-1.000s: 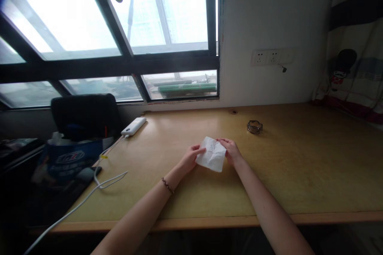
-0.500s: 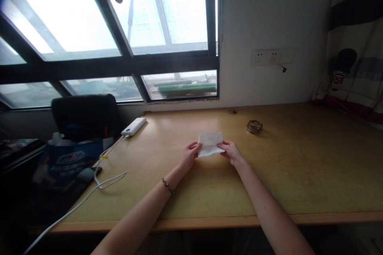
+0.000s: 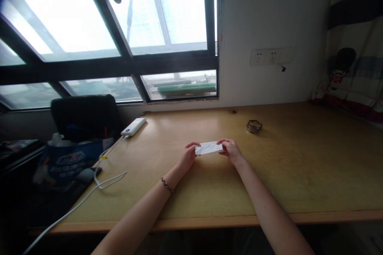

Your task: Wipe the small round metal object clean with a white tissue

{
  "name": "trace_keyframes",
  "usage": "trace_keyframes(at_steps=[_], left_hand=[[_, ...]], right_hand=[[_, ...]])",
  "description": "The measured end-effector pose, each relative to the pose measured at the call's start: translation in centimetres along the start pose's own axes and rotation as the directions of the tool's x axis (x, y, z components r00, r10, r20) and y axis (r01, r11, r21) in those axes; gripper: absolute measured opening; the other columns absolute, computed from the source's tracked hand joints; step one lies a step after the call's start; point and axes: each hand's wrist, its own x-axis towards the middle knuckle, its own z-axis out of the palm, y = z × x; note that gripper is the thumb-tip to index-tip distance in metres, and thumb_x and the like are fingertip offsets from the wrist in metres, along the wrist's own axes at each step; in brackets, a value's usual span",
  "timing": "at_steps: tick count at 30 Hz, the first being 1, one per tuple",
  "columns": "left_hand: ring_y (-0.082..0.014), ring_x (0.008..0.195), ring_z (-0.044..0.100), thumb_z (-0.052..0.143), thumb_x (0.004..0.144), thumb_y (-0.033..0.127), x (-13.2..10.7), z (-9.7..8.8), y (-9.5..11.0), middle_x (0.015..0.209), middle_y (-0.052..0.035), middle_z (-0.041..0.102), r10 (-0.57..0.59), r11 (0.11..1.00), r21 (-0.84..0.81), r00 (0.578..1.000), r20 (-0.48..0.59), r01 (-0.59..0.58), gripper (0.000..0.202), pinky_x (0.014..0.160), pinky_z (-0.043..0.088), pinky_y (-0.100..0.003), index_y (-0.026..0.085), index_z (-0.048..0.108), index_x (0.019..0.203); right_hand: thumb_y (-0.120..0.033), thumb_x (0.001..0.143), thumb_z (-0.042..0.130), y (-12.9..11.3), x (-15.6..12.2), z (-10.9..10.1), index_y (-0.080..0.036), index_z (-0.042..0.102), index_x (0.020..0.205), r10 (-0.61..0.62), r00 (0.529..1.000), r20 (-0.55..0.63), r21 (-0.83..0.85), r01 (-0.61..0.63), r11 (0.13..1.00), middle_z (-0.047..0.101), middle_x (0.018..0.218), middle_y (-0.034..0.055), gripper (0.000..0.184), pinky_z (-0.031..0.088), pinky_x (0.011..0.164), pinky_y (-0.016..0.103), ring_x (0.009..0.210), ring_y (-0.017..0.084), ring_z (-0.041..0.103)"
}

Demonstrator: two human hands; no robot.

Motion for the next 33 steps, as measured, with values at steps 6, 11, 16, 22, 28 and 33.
trace_keyframes(at_steps=[6, 11, 16, 22, 28, 33], left_hand=[[-0.0096, 0.048, 0.049, 0.049, 0.056, 0.018, 0.1, -0.3, -0.3, 0.05, -0.0003, 0.051, 0.028, 0.999, -0.017, 0.999, 0.033, -0.028, 0.009, 0.048, 0.038, -0.022, 0.013, 0.056, 0.059], [-0.0116, 0.048, 0.052, 0.047, 0.058, 0.018, 0.2, -0.9, -0.3, 0.054, -0.0024, 0.055, 0.117, 0.989, -0.098, 0.993, 0.031, -0.114, 0.01, 0.05, 0.04, -0.025, 0.012, 0.055, 0.057], [-0.0172, 0.072, 0.058, 0.054, 0.065, 0.028, 0.2, -0.1, 0.0, 0.087, -0.0101, 0.062, 0.109, 0.989, -0.099, 0.994, 0.004, -0.108, 0.021, 0.062, 0.043, -0.027, 0.012, 0.059, 0.078], [-0.0106, 0.05, 0.051, 0.063, 0.062, 0.039, -0.7, 0.8, -0.5, 0.063, -0.006, 0.061, -0.091, 0.976, 0.213, 0.981, 0.173, 0.053, 0.034, 0.046, 0.034, -0.019, 0.009, 0.064, 0.076], [-0.0105, 0.051, 0.05, 0.061, 0.063, 0.042, -0.9, 0.6, -0.7, 0.063, -0.005, 0.061, -0.128, 0.932, 0.359, 0.968, 0.217, 0.043, 0.037, 0.046, 0.035, -0.019, 0.007, 0.064, 0.076], [-0.0121, 0.058, 0.054, 0.061, 0.064, 0.041, -0.7, 0.9, -0.9, 0.07, -0.0057, 0.061, -0.069, 0.982, 0.186, 0.983, 0.169, 0.037, 0.036, 0.055, 0.044, -0.023, 0.009, 0.06, 0.081]], right_hand=[[-0.031, 0.058, 0.061, -0.4, -0.5, 0.4, -0.016, 0.058, 0.069, -0.06, 0.998, -0.037, -0.002, 0.06, 0.998, 0.059, 0.067, 0.0032, 0.018, 0.043, 0.039, 0.019, 0.053, 0.01, 0.051], [-0.028, 0.053, 0.067, -0.4, -0.7, 0.8, -0.017, 0.055, 0.075, -0.185, 0.982, -0.045, -0.035, 0.184, 0.982, 0.058, 0.066, -0.0002, 0.027, 0.035, 0.037, 0.015, 0.05, 0.008, 0.049], [-0.03, 0.054, 0.066, -0.8, -1.2, 1.4, -0.017, 0.056, 0.08, -0.212, 0.975, 0.066, -0.073, 0.217, 0.973, 0.061, 0.069, 0.0009, 0.03, 0.038, 0.043, 0.018, 0.052, 0.01, 0.052], [-0.028, 0.058, 0.065, -0.7, -1.4, 1.5, -0.017, 0.056, 0.093, -0.269, 0.951, 0.151, -0.129, 0.289, 0.949, 0.063, 0.073, 0.0031, 0.038, 0.043, 0.053, 0.023, 0.06, 0.014, 0.057], [-0.034, 0.059, 0.066, -0.4, -0.4, 0.7, -0.016, 0.06, 0.088, -0.399, 0.916, -0.041, -0.164, 0.387, 0.907, 0.063, 0.069, 0.0028, 0.035, 0.043, 0.051, 0.023, 0.057, 0.013, 0.056], [-0.04, 0.068, 0.058, -0.8, -0.5, 0.6, -0.023, 0.055, 0.101, -0.309, 0.95, -0.034, -0.049, 0.307, 0.95, 0.063, 0.09, 0.0034, 0.038, 0.046, 0.056, 0.023, 0.067, 0.012, 0.059]])
